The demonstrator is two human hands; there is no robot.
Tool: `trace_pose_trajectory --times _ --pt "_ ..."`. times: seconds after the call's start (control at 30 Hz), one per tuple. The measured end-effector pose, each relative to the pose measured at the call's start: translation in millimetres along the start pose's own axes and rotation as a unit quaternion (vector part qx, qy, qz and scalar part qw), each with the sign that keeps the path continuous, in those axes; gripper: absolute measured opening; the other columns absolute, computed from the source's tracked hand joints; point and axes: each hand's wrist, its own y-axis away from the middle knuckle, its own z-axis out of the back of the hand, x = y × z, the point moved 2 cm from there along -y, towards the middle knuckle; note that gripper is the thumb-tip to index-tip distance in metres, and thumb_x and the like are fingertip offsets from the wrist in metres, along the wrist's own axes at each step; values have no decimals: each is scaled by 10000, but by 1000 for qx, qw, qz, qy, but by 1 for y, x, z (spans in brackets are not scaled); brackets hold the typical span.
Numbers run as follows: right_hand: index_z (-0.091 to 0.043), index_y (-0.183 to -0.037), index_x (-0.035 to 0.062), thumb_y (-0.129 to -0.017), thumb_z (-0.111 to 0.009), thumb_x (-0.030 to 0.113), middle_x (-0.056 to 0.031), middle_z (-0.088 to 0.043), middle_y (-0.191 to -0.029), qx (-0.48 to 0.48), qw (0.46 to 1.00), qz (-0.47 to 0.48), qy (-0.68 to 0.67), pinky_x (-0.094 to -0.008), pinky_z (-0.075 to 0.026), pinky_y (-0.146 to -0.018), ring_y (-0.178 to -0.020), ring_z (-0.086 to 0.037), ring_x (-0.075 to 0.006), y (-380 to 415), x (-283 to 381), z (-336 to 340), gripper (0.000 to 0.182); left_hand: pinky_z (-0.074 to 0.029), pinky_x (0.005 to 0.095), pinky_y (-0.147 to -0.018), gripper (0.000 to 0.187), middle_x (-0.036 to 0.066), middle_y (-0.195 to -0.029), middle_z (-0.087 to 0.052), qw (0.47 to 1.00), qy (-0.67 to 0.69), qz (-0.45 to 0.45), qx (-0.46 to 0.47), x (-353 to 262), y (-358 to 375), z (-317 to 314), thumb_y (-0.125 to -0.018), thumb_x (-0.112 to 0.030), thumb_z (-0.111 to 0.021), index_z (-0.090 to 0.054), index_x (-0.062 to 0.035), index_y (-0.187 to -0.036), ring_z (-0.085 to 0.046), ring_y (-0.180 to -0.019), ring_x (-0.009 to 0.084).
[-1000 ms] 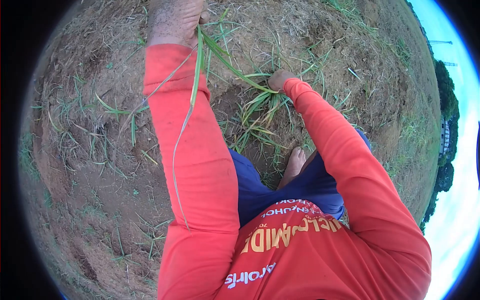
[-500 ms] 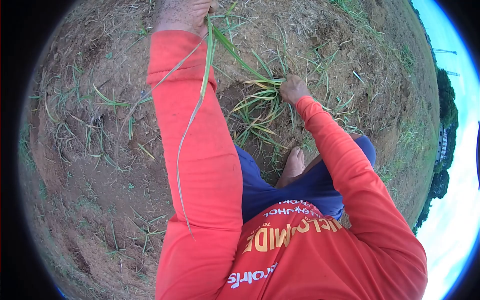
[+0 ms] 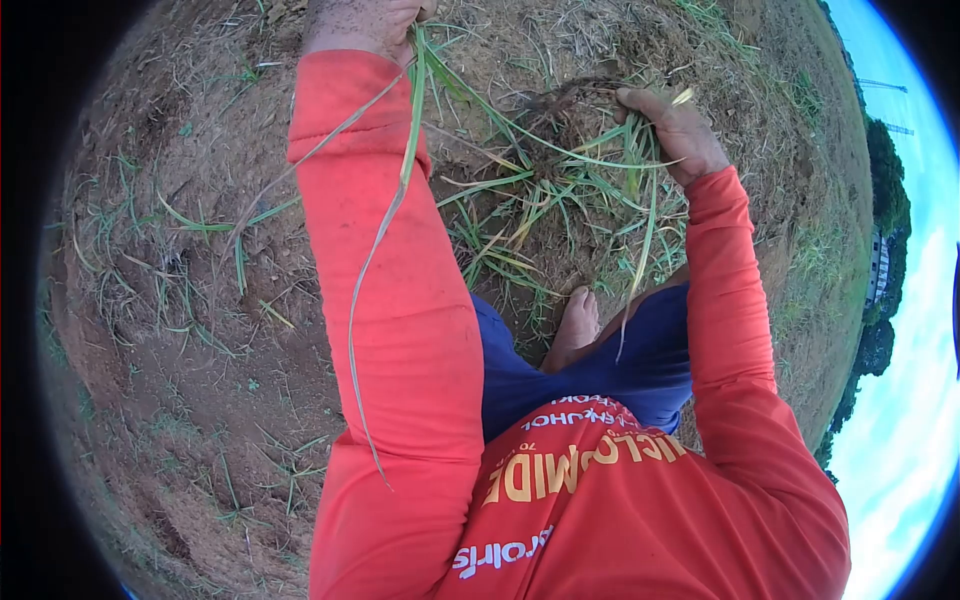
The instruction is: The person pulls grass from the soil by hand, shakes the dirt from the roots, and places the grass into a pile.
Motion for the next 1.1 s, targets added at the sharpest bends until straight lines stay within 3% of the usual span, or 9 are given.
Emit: trace_pose_trajectory --times 0.07,0.13,0.2,0.33,0.47,0.6,0.7,0.93,1.1 --pt "-736 -987 52 -1006 -609 291 -40 -688 -796 -45 998 -11 -35 -321 -484 -577 -672 -656 -151 -35 -48 -6 271 -380 263 -481 275 -10 -676 -579 1000 -5 -1 4 1 1 -2 -945 -335 -729 -649 -91 -843 -509 -539 85" --pt "-730 -979 31 -1016 -608 264 0 -665 -793 -113 956 172 208 -292 -485 -565 -673 -650 -99 -44 -62 3 266 -381 264 -484 276 -9 -677 -581 1000 -11 -5 4 -1 -2 0 -945 -336 -728 -651 -90 -845 -511 -542 86" --pt "-738 -1019 26 -1011 -608 239 1 -674 -810 -18 959 -22 -283 -288 -496 -582 -689 -662 -97 -28 -43 2 250 -382 265 -487 277 -9 -679 -583 1000 -16 -5 0 -2 2 2 -945 -337 -727 -652 -89 -847 -512 -545 86" --pt "-699 -1254 72 -1021 -618 254 46 -674 -868 -32 987 -70 -142 -245 -507 -595 -709 -637 -38 -46 -79 -7 307 -385 267 -492 279 -8 -682 -586 1000 -17 -11 4 -3 -5 0 -945 -340 -725 -655 -86 -851 -514 -551 87" --pt "-690 -1295 59 -951 -688 275 0 -665 -959 -55 973 -80 -211 -306 -501 -628 -764 -568 -96 -37 -74 -41 406 -387 269 -498 282 -8 -686 -589 1000 -21 -13 1 -4 -3 3 -946 -343 -723 -658 -84 -854 -517 -557 88" --pt "-651 -1269 -57 -881 -724 501 -211 -737 -1098 -120 976 -46 177 -445 -570 -878 -991 -721 -357 -36 -83 -86 683 -389 271 -504 284 -7 -689 -593 1000 -25 -8 2 -3 2 5 -946 -345 -721 -661 -82 -858 -519 -563 89" --pt "-656 -1240 -76 -846 -717 582 -299 -697 -1191 -138 956 -141 217 -472 -521 -1010 -1128 -677 -455 -8 -59 -134 770 -390 272 -508 286 -7 -692 -595 1000 -26 -9 3 -2 2 5 -947 -347 -720 -664 -80 -861 -521 -568 89" --pt "-716 -1167 -48 -838 -723 540 -288 -689 -1234 -45 956 -119 265 -455 -527 -1024 -1165 -674 -419 -14 -65 -153 674 -394 276 -518 292 -5 -698 -601 999 -30 -9 6 -2 4 5 -947 -352 -717 -669 -76 -867 -526 -579 91" --pt "-707 -1193 -52 -898 -601 284 -283 -671 -1277 -15 950 -172 260 -454 -515 -1052 -1208 -652 -414 -21 -60 -157 459 -397 278 -525 296 -5 -702 -605 999 -38 -13 5 -4 4 8 -948 -355 -714 -673 -73 -872 -529 -587 92"
